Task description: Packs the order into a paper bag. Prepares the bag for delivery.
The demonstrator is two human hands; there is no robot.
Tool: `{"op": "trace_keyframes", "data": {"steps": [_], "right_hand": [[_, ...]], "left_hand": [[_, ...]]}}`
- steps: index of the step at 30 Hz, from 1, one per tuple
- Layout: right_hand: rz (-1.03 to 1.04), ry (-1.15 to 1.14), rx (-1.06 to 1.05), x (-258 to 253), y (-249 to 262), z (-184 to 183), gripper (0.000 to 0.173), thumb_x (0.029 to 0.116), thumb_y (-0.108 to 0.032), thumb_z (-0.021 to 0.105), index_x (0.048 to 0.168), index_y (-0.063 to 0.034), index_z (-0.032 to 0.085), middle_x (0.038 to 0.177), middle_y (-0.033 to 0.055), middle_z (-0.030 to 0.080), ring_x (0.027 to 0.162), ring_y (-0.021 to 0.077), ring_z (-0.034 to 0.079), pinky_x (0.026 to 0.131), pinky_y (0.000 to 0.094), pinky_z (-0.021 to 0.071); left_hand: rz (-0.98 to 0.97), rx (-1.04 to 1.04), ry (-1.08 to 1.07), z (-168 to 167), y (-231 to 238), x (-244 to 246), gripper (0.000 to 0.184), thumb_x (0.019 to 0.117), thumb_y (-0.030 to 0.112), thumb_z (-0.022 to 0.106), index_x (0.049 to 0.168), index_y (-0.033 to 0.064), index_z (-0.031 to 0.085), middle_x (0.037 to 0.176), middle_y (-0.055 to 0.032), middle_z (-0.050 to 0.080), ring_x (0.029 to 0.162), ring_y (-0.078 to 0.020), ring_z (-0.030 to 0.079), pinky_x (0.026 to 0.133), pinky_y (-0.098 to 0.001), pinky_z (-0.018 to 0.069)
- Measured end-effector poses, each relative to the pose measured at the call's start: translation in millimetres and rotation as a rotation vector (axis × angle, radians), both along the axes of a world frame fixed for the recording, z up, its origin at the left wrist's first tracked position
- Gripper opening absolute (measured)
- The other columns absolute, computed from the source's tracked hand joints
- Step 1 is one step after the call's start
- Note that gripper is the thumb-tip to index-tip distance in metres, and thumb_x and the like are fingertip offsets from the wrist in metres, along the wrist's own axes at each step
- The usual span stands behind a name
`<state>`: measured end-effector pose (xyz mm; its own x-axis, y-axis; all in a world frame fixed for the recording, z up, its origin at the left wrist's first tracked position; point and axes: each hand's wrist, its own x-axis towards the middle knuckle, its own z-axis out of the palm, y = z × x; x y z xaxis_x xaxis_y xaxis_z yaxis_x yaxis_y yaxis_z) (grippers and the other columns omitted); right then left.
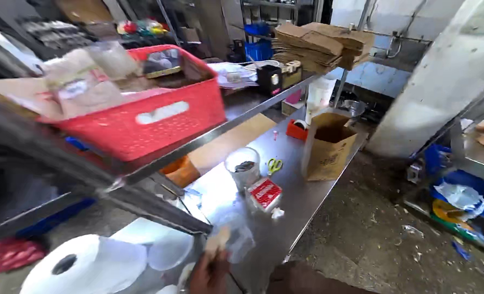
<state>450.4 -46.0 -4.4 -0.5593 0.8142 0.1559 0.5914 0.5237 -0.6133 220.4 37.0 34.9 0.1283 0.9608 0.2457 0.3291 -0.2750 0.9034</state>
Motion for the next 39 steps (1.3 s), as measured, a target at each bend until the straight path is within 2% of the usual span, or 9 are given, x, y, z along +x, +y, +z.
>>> {"op": "trace_keyframes", "data": {"steps": [6,11,16,21,24,27,30,37,39], "right_hand": [[-0.341,0.125,0.058,195.1,-55.3,30.7,0.024,0.102,-0.035,0.062,0.108,-0.0149,0.074,0.108,0.001,0.073,0.104,0.0141,0.069,0.094,0.0377,0.0585],[-0.598,0.131,0.169,290.5,-54.6,32.8,0.025,0.101,-0.04,0.062,0.105,-0.0185,0.074,0.103,-0.0033,0.074,0.098,0.0095,0.07,0.085,0.0369,0.0617],[-0.86,0.364,0.226,374.0,-42.0,30.0,0.022,0.101,-0.031,0.063,0.107,-0.0128,0.074,0.102,-0.0014,0.074,0.094,0.0118,0.072,0.085,0.0388,0.0632],[-1.214,0.471,-0.07,454.2,40.4,7.9,0.032,0.0952,-0.022,0.07,0.124,-0.0082,0.065,0.11,0.0078,0.072,0.087,0.0192,0.072,0.076,0.0431,0.0631],[-1.37,0.719,-0.324,525.0,121.1,-77.8,0.079,0.0913,-0.027,0.076,0.157,-0.014,0.034,0.15,0.0179,0.048,0.116,0.0337,0.065,0.087,0.053,0.0609],[-1.584,1.258,-0.583,573.8,208.9,-156.5,0.09,0.0917,-0.06,0.068,0.161,-0.03,0.019,0.15,0.0198,0.048,0.124,0.0421,0.059,0.09,0.0649,0.0548],[-1.858,0.738,-0.677,563.5,280.9,-179.5,0.118,0.0802,-0.07,0.073,0.164,-0.0149,0.01,0.143,0.0306,0.051,0.123,0.0455,0.058,0.096,0.0645,0.052],[-1.693,0.353,-0.584,592.7,254.3,-189.7,0.057,0.1058,-0.053,0.044,0.129,-0.0031,0.06,0.105,0.0231,0.07,0.093,0.0395,0.071,0.082,0.0637,0.0577],[-1.648,0.332,-0.567,615.3,242.4,-178.4,0.05,0.1059,-0.044,0.051,0.117,0.0012,0.067,0.101,0.0218,0.072,0.09,0.0364,0.072,0.082,0.0603,0.0579]], "left_hand": [[-0.34,0.601,0.255,123.3,105.0,302.9,0.021,0.1027,0.015,0.058,0.113,0.0071,0.075,0.102,-0.0087,0.074,0.095,-0.0209,0.071,0.088,-0.045,0.0596],[-0.557,0.496,0.529,118.7,202.2,444.5,0.031,0.0992,0.012,0.062,0.13,0.0085,0.067,0.124,-0.0137,0.07,0.119,-0.0311,0.066,0.105,-0.0548,0.0503],[-0.424,0.414,0.506,77.0,201.3,430.1,0.046,0.0997,0.029,0.067,0.138,0.0055,0.059,0.144,-0.0187,0.055,0.136,-0.0359,0.051,0.113,-0.0577,0.0419],[-0.322,0.195,-0.129,-1.1,194.6,371.7,0.059,0.1015,0.04,0.059,0.145,0.0025,0.047,0.147,-0.0141,0.052,0.132,-0.0266,0.055,0.107,-0.0458,0.0512],[-0.195,-0.116,-0.354,-68.0,190.8,355.8,0.083,0.0963,0.061,0.059,0.149,0.0009,0.038,0.146,-0.0133,0.053,0.128,-0.0253,0.059,0.101,-0.0457,0.0556],[-0.067,-0.335,-0.334,-92.2,176.0,351.0,0.082,0.0988,0.06,0.053,0.147,-0.0052,0.037,0.137,-0.0145,0.057,0.115,-0.0226,0.065,0.092,-0.0426,0.0595],[-0.019,-0.403,-0.242,-88.5,164.1,331.8,0.062,0.1062,0.042,0.044,0.142,-0.0085,0.039,0.132,-0.0136,0.06,0.109,-0.0211,0.067,0.09,-0.0404,0.0598],[0.005,-0.442,-0.174,-81.7,154.5,355.3,0.099,0.0818,0.069,0.071,0.145,-0.0012,0.045,0.14,-0.0062,0.06,0.125,-0.0148,0.06,0.105,-0.0357,0.0531],[0.019,-0.601,-0.003,-83.7,151.9,371.3,0.078,0.0839,0.041,0.08,0.144,0.0008,0.051,0.138,-0.01,0.062,0.125,-0.0169,0.061,0.105,-0.0372,0.0527]]}}
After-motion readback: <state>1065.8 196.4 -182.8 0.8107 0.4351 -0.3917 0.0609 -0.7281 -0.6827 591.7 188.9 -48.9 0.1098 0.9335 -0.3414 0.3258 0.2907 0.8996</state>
